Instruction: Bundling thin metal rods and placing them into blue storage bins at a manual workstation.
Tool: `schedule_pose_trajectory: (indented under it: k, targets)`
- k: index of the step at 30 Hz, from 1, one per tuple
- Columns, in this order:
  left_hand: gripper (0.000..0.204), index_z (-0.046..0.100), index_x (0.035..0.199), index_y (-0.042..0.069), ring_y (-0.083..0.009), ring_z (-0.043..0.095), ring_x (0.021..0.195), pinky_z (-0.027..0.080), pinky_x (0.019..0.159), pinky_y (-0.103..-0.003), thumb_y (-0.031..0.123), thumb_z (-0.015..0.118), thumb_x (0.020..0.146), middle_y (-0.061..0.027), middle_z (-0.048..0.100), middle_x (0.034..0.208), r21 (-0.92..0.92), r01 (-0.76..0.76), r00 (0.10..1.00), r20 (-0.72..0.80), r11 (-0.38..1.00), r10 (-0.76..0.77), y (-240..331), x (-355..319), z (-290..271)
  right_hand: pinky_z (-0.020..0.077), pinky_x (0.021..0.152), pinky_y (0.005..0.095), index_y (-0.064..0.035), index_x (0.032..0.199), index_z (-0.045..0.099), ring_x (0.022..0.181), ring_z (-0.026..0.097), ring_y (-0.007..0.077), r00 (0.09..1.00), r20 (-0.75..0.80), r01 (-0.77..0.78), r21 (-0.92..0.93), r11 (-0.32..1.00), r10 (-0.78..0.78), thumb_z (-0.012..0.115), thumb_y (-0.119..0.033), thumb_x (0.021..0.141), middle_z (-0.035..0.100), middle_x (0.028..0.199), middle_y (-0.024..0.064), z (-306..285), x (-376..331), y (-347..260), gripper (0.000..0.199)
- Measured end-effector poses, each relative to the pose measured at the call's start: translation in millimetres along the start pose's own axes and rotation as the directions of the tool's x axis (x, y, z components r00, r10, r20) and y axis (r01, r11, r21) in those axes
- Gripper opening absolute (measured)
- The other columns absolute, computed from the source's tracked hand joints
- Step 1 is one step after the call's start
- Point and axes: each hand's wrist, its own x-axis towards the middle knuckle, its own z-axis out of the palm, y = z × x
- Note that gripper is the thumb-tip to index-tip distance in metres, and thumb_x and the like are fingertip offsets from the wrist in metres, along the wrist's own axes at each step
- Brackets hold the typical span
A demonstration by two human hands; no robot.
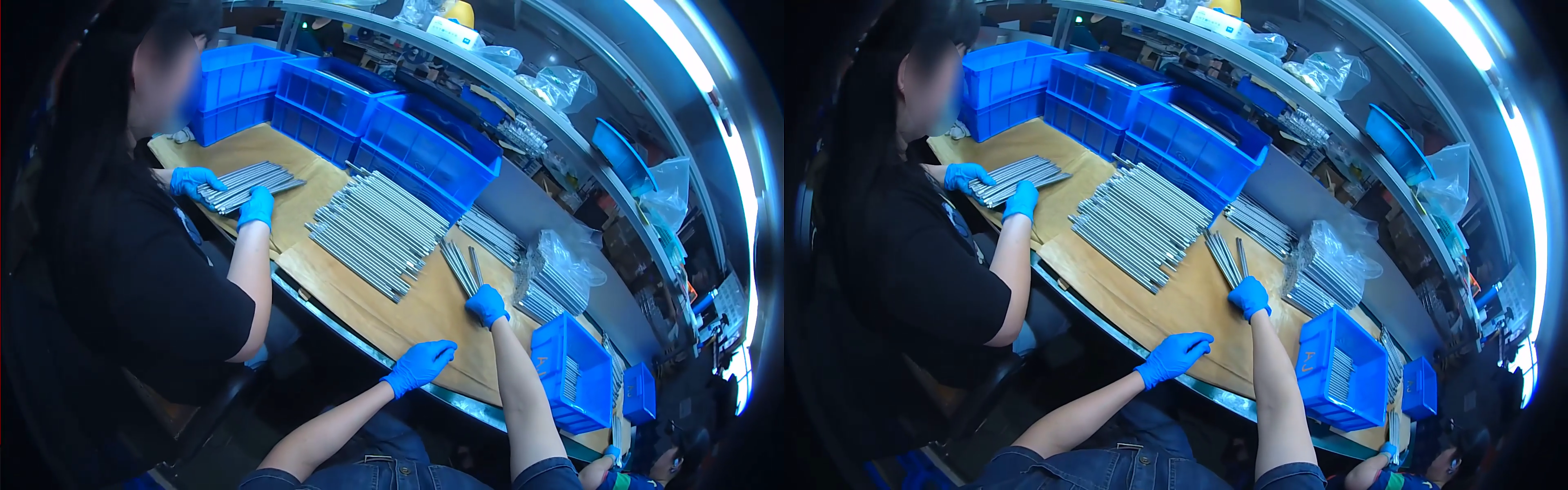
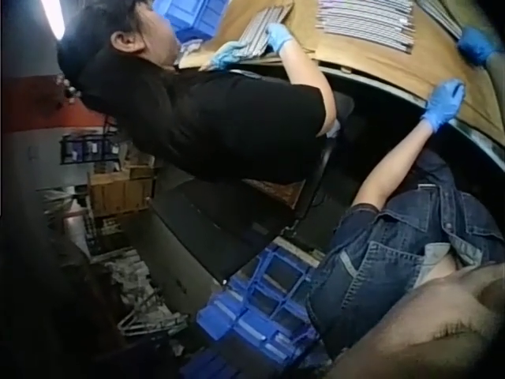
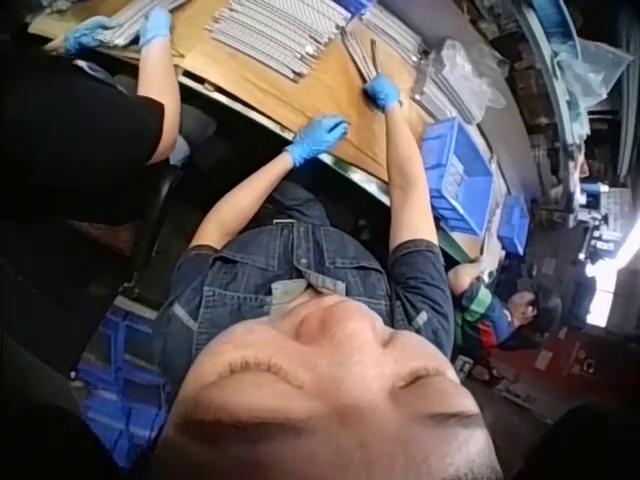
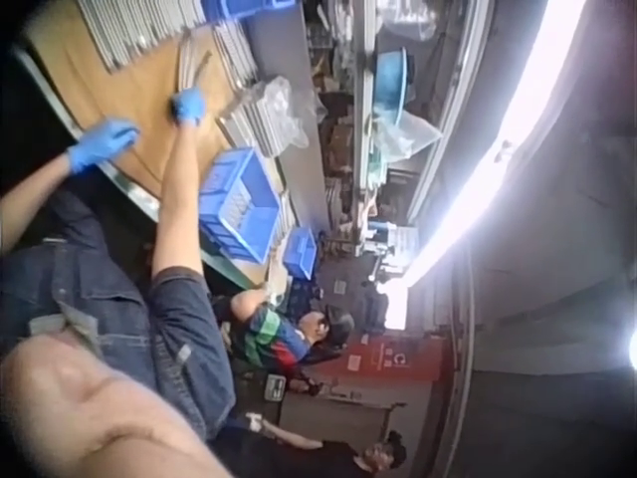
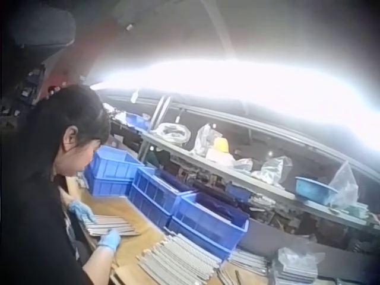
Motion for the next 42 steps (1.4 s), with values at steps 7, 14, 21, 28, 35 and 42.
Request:
schedule_pose_trajectory:
  k: [7, 14, 21, 28, 35, 42]
  targets:
    - [0.027, 0.060, 0.104, 0.003, -0.0310, 0.062, 0.083, 0.049, 0.073, -0.038, 0.024, 0.051, 0.090, -0.0162, 0.064, 0.090, 0.002, -0.002, 0.999, 0.037, 1.000, 0.002, -2.1, 0.6, -0.8, 0.0521, 0.070, 0.0430, 0.0084, 0.085, 0.061, 0.079, 0.064, 0.0392, 0.984, -0.173, 0.028, -0.015, 0.999, -0.030, 0.057, -0.018, 0.068, 0.063, 0.084, 0.0290, 15.8, 11.8, 15.9, 0.031]
    - [0.034, 0.055, 0.115, 0.002, -0.0185, 0.063, 0.090, 0.049, 0.077, -0.033, 0.025, 0.056, 0.089, -0.0116, 0.065, 0.099, -0.241, 0.274, 0.961, 0.094, 0.931, -0.258, -8.2, 23.6, -1.2, 0.0503, 0.054, 0.0304, 0.0049, 0.095, 0.058, 0.063, 0.062, 0.0196, 0.843, 0.501, -0.328, 0.766, 0.552, -0.194, 0.062, -0.011, 0.073, 0.062, 0.069, 0.0128, -33.2, -61.1, 31.9, 0.027]
    - [0.046, 0.048, 0.124, 0.004, -0.0186, 0.058, 0.095, 0.048, 0.080, -0.032, 0.026, 0.061, 0.085, -0.0089, 0.059, 0.104, -0.906, 0.380, 0.908, 0.327, 0.186, -0.262, 48.5, 105.9, 5.9, 0.0488, 0.062, 0.0268, 0.0009, 0.108, 0.055, 0.067, 0.058, 0.0120, 0.854, 0.398, -0.328, 0.912, 0.247, -0.334, 0.063, -0.010, 0.080, 0.059, 0.082, 0.0061, -64.0, -171.8, 10.5, 0.032]
    - [0.040, 0.053, 0.114, 0.004, -0.0168, 0.061, 0.087, 0.048, 0.079, -0.031, 0.017, 0.067, 0.079, -0.0088, 0.061, 0.097, -0.788, 0.209, 0.874, 0.416, 0.579, 0.250, 84.2, 138.0, 13.4, 0.0466, 0.078, 0.0270, -0.0043, 0.113, 0.053, 0.086, 0.056, 0.0128, 0.835, 0.095, 0.073, 0.957, 0.280, -0.541, 0.065, -0.012, 0.081, 0.057, 0.096, 0.0041, -49.0, -149.0, 42.4, 0.036]
    - [0.035, 0.059, 0.107, 0.003, -0.0136, 0.060, 0.085, 0.049, 0.076, -0.028, 0.009, 0.071, 0.074, -0.0060, 0.063, 0.089, -0.327, 0.307, 0.760, 0.649, 0.894, -0.024, 112.9, 132.0, 39.6, 0.0454, 0.085, 0.0303, -0.0052, 0.115, 0.053, 0.096, 0.057, 0.0154, 0.800, -0.060, 0.193, 0.968, 0.161, -0.597, 0.068, -0.013, 0.080, 0.059, 0.104, 0.0061, -12.4, -132.5, 65.1, 0.039]
    - [0.042, 0.058, 0.112, 0.002, -0.0124, 0.060, 0.085, 0.048, 0.076, -0.025, 0.008, 0.073, 0.073, -0.0045, 0.063, 0.087, -0.385, 0.309, 0.781, 0.624, 0.870, -0.002, 111.8, 139.1, 50.4, 0.0439, 0.091, 0.0327, -0.0049, 0.114, 0.056, 0.103, 0.056, 0.0173, 0.849, -0.089, 0.128, 0.991, 0.040, -0.521, 0.068, -0.013, 0.081, 0.060, 0.110, 0.0075, 26.5, -128.5, 68.7, 0.036]
